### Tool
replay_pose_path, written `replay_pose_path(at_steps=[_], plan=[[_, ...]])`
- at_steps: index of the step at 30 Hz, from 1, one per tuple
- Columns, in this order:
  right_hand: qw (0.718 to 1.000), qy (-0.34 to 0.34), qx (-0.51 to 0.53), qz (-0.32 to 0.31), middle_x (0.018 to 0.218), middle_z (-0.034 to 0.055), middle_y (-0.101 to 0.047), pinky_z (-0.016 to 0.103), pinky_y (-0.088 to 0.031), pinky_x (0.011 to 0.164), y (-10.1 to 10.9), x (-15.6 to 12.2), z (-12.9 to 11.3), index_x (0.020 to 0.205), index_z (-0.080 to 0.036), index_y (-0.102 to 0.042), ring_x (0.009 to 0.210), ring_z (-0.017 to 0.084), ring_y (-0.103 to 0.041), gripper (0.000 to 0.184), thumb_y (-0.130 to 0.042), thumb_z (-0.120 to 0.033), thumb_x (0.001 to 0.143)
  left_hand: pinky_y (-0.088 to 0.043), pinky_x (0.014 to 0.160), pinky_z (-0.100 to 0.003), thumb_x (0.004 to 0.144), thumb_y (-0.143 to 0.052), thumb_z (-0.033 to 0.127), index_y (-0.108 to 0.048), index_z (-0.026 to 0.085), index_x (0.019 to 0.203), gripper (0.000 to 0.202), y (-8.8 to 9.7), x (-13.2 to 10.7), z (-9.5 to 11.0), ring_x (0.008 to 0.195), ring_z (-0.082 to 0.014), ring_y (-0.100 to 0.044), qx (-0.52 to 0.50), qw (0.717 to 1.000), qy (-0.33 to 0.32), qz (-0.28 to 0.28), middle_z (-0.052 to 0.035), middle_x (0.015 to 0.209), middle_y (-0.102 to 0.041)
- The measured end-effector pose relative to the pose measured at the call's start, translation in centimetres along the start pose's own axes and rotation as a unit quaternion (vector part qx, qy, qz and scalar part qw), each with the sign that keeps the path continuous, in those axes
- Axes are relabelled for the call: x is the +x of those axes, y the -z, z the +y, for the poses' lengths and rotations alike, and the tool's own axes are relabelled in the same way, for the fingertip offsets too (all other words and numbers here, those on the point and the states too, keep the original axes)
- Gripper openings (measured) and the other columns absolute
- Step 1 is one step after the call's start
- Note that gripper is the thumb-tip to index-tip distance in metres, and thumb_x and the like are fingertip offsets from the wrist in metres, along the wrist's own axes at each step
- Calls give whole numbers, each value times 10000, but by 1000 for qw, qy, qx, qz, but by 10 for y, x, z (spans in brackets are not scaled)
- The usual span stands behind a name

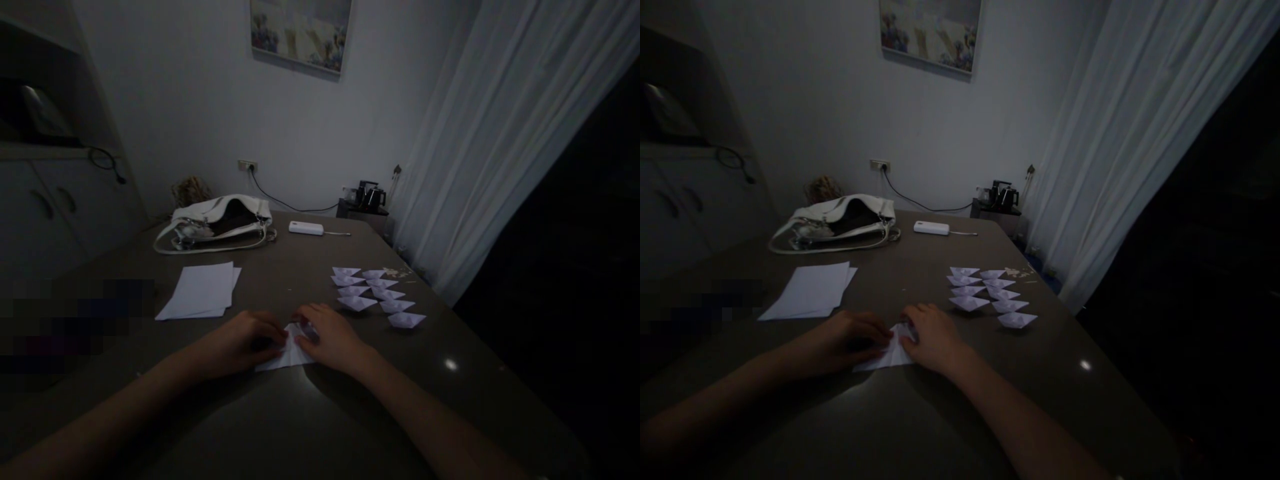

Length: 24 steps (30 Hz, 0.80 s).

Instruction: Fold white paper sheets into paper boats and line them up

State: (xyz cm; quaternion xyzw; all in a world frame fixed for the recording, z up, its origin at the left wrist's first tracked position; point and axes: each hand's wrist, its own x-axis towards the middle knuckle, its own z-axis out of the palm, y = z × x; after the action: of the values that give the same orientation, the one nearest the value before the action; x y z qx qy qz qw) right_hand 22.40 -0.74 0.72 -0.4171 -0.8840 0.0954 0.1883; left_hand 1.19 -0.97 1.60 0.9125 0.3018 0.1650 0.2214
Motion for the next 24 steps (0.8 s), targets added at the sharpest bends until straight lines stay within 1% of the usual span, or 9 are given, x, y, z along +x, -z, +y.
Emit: replay_pose_path(at_steps=[4, 9, 16, 21, 24], plan=[[1000, 17, -15, -6, 949, 44, -592, 278, -394, 780, 0, 0, 0, 1047, -200, -588, 896, 169, -528, 240, -555, -239, 813, -483, 789, -250, 845, -549, 234, -685, 194, 970, 189, 0, 0, -1, 888, -168, -628, -3, 1000, -11, 3, -67, 1000, -666], [999, 8, -27, -23, 945, 54, -583, 277, -388, 767, 1, 0, -1, 1048, -218, -622, 898, 172, -530, 233, -541, -252, 833, -477, 800, -250, 853, -543, 231, -682, 193, 969, 185, 0, 0, -2, 895, -165, -623, -6, 1000, -14, 5, -66, 1000, -663], [999, 17, -27, -13, 934, 49, -587, 271, -391, 742, -1, 0, 0, 1051, -217, -639, 867, 158, -530, 239, -519, -263, 849, -476, 795, -259, 841, -551, 201, -683, 188, 964, 181, 0, 1, -1, 891, -167, -624, 0, 1000, -13, 3, -64, 991, -667], [999, 2, -38, -19, 927, 55, -582, 274, -382, 733, 0, 0, -4, 1030, -210, -648, 872, 162, -523, 224, -511, -254, 859, -474, 823, -263, 845, -550, 205, -676, 196, 986, 190, -1, 0, -2, 924, -166, -615, -11, 1000, -17, 2, -65, 1026, -657], [999, -10, -40, -16, 917, 57, -581, 276, -378, 727, 0, 0, -5, 1003, -203, -654, 873, 167, -525, 225, -503, -305, 872, -477, 813, -263, 854, -536, 214, -676, 193, 987, 195, -1, 0, -2, 906, -168, -619, -14, 1000, -23, 3, -71, 1011, -660]])
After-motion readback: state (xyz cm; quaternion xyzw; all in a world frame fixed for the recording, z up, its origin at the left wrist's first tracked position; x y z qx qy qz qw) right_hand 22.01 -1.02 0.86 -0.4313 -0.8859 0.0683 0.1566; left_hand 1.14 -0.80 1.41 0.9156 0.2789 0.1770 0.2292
